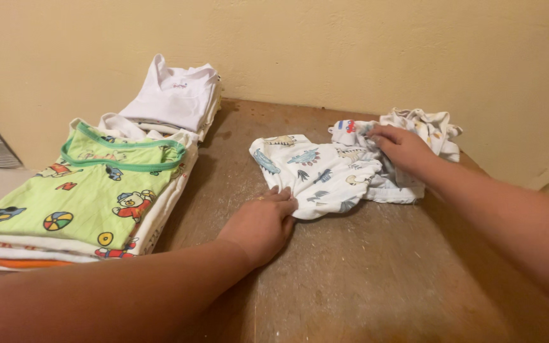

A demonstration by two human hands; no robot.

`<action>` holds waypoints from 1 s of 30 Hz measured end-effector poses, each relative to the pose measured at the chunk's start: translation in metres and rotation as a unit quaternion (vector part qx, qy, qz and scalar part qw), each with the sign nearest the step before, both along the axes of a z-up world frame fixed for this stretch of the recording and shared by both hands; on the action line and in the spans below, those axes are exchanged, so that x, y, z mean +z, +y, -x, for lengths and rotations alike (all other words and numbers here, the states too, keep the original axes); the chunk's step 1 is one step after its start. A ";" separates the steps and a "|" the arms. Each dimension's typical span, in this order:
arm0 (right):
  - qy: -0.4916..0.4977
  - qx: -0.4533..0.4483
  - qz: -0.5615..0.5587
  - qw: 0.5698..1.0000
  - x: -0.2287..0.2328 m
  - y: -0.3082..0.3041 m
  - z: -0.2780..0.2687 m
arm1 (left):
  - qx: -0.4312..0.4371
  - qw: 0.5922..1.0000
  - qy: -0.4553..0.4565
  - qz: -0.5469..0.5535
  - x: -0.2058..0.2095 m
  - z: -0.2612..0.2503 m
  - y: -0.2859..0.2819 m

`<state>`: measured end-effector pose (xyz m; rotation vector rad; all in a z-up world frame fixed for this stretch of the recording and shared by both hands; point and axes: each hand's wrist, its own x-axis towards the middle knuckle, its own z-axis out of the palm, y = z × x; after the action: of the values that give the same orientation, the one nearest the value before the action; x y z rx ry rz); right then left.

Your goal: The person folds a white patterned shirt and a green patterned shirt on a wooden table, smoothing and aligning each piece before stacking them. The person then picks up a pair of patterned shorts and begins to fold them.

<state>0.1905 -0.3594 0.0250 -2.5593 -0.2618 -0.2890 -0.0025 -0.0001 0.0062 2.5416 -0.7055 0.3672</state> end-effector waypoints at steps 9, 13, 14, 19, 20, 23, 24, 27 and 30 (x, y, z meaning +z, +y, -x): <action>-0.203 -0.100 0.037 0.973 -0.041 0.017 0.109 | 0.018 0.999 0.029 0.029 -0.004 -0.005 0.000; -0.104 -0.181 0.058 0.976 -0.044 0.016 0.118 | 0.025 0.999 0.040 0.006 -0.005 -0.009 -0.002; -0.089 -0.176 0.084 0.977 -0.041 0.015 0.118 | 0.028 0.999 0.039 -0.005 -0.004 -0.009 -0.003; -0.028 -0.141 0.209 0.967 -0.022 0.012 0.121 | 0.030 0.997 0.069 -0.032 0.007 -0.003 -0.009; -0.015 -0.140 0.218 0.966 -0.020 0.012 0.124 | 0.032 0.996 0.079 -0.038 0.009 0.001 -0.008; 0.007 -0.136 0.234 0.963 -0.015 0.010 0.129 | 0.019 0.996 0.072 -0.042 0.014 0.010 -0.010; 0.004 -0.132 0.234 0.963 -0.015 0.010 0.131 | 0.023 0.997 0.065 -0.031 0.015 0.013 -0.012; -0.012 -0.118 0.223 0.968 -0.011 0.007 0.136 | 0.043 0.997 0.064 -0.007 0.018 0.017 -0.018; -0.051 -0.075 0.186 0.978 -0.003 0.009 0.142 | 0.068 0.994 0.084 -0.011 0.021 0.014 -0.022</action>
<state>0.0484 -0.3504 0.0217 -2.9449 -0.1733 -0.4673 -0.0168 -0.0225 0.0272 2.6112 -0.4790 0.1875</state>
